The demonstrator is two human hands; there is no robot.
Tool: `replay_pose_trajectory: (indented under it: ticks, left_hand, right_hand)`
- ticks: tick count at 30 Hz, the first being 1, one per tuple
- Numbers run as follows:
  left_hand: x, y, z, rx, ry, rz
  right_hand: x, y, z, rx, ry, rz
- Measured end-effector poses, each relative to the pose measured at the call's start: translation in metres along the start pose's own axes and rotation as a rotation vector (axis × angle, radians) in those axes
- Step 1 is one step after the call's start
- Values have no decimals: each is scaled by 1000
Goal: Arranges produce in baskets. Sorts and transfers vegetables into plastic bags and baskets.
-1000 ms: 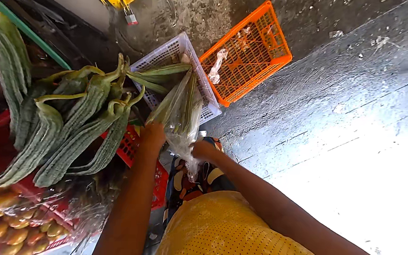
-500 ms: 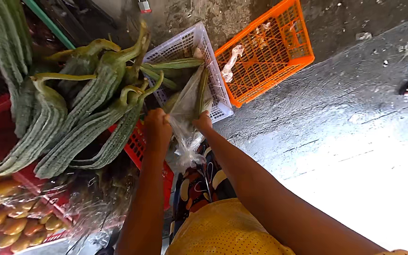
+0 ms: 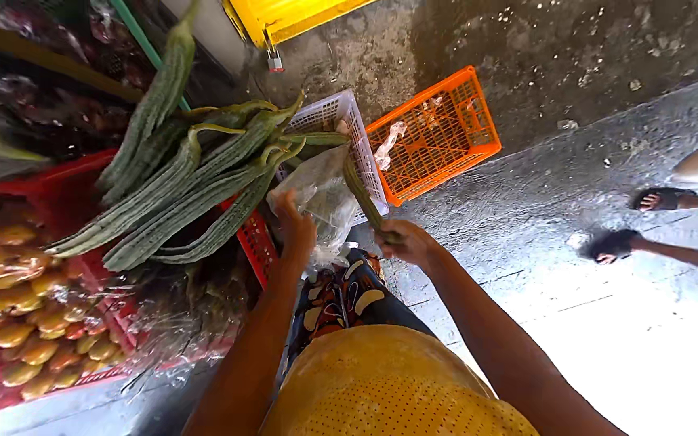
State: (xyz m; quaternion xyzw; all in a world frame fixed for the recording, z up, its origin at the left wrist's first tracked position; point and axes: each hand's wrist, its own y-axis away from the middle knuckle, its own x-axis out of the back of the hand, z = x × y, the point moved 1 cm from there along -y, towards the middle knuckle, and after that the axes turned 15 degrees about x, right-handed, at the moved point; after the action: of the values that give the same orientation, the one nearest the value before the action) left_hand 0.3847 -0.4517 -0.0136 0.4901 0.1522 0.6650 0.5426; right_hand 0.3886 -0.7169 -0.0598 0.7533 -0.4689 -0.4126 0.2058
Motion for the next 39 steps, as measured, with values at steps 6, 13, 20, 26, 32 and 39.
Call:
replay_pose_trajectory:
  ticks: [6,13,20,26,32,39]
  left_hand:
    - [-29,46,10,224,389,-411]
    - [-18,87,20,102,925,-726]
    - [94,128,-15,42,1076,-291]
    - [214,88,-63,52,1383,104]
    - [308,15,-66,-64,1446,66]
    - [263,48,-61,29,1058,189]
  right_hand:
    - [15,130,-2,-77,209,-131]
    - [79,211,-15,204,670,143]
    - [-18,179,-96,717,983,19]
    - [-165,99,-131,1231,1330,-95]
    - [-267,15,-176,1396,1511,-162]
    - [-327,-72,-198,1166,1718,-279]
